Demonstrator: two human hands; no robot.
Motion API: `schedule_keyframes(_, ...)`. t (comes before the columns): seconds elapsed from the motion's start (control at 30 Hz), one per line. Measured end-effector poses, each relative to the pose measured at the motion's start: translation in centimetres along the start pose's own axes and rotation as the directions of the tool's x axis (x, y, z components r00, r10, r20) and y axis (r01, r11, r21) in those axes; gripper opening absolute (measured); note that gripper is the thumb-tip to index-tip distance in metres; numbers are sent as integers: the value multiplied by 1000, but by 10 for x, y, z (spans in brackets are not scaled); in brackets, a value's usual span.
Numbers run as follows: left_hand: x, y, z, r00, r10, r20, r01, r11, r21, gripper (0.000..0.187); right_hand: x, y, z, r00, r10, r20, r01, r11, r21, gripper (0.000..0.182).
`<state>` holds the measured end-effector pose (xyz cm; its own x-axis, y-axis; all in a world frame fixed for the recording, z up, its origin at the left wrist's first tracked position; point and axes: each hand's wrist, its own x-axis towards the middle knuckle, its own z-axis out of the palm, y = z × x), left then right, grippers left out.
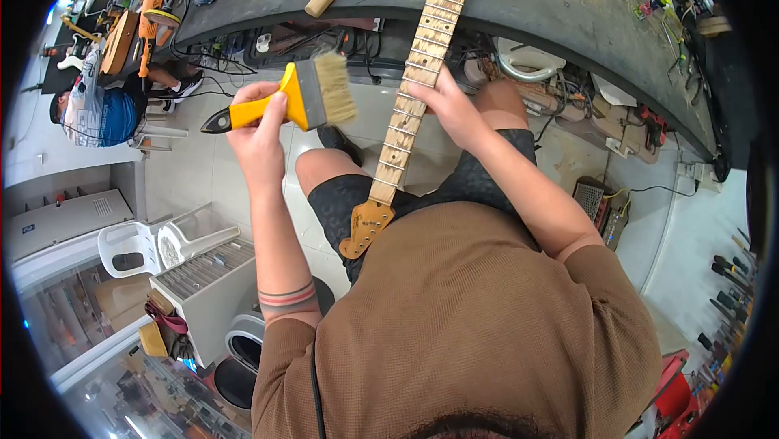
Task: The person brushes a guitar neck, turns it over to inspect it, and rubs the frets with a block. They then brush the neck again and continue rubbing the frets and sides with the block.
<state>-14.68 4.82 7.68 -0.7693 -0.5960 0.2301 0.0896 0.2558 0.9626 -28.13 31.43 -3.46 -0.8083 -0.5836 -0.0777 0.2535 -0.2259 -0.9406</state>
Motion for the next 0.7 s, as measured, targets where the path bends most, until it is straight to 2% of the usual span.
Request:
schedule_keyframes(0.07,0,5,20,1000,1,22,2,994,-111,20,-28,-8,11,979,98,181,-145,953,267,47)
schedule_keyframes(0.1,-4,11,32,998,-29,64,43,975,-220,20,-38,3,16,963,114,245,-174,955,240,52)
schedule_keyframes(0.13,-10,15,47,997,-29,69,44,974,-222,20,-47,18,22,943,132,307,-202,957,210,56)
schedule_keyframes(0.2,-23,21,71,959,-57,278,135,953,-271,21,-55,32,36,893,287,345,-345,931,119,50)
schedule_keyframes(0.23,-26,25,77,921,-45,386,134,969,-208,18,-55,45,39,910,258,324,-307,945,112,45)
schedule_keyframes(0.27,-20,11,75,906,-43,421,90,992,-92,15,-56,53,41,925,228,304,-270,957,104,41)
schedule_keyframes(0.33,5,-12,55,967,114,230,-136,987,82,13,-62,46,43,928,258,268,-302,943,139,35)
schedule_keyframes(0.37,27,-13,43,858,407,314,-514,673,532,14,-62,41,43,931,281,232,-323,931,171,30)
schedule_keyframes(0.4,26,0,49,855,411,317,-519,673,526,14,-64,42,43,934,277,226,-318,933,171,30)
schedule_keyframes(0.43,23,13,55,948,212,237,-264,940,215,15,-65,44,44,940,255,227,-300,934,193,28)
schedule_keyframes(0.47,19,26,63,971,-19,236,54,988,-143,16,-65,45,45,945,234,231,-283,935,214,27)
schedule_keyframes(0.5,12,34,79,945,-79,316,149,967,-207,20,-66,46,45,939,257,228,-306,927,215,27)
schedule_keyframes(0.53,9,40,95,898,-23,439,112,977,-179,16,-66,46,45,940,255,228,-304,928,214,27)
schedule_keyframes(0.6,39,24,105,915,91,392,-137,987,89,12,-69,45,43,937,249,246,-291,944,154,26)
schedule_keyframes(0.63,55,26,100,945,64,321,-146,960,239,8,-72,45,43,939,245,243,-287,946,154,26)
schedule_keyframes(0.67,65,43,103,909,272,317,-406,755,514,10,-74,46,44,943,232,237,-273,948,162,26)
schedule_keyframes(0.7,74,45,107,927,189,323,-278,926,254,13,-76,47,44,947,221,233,-263,950,166,25)
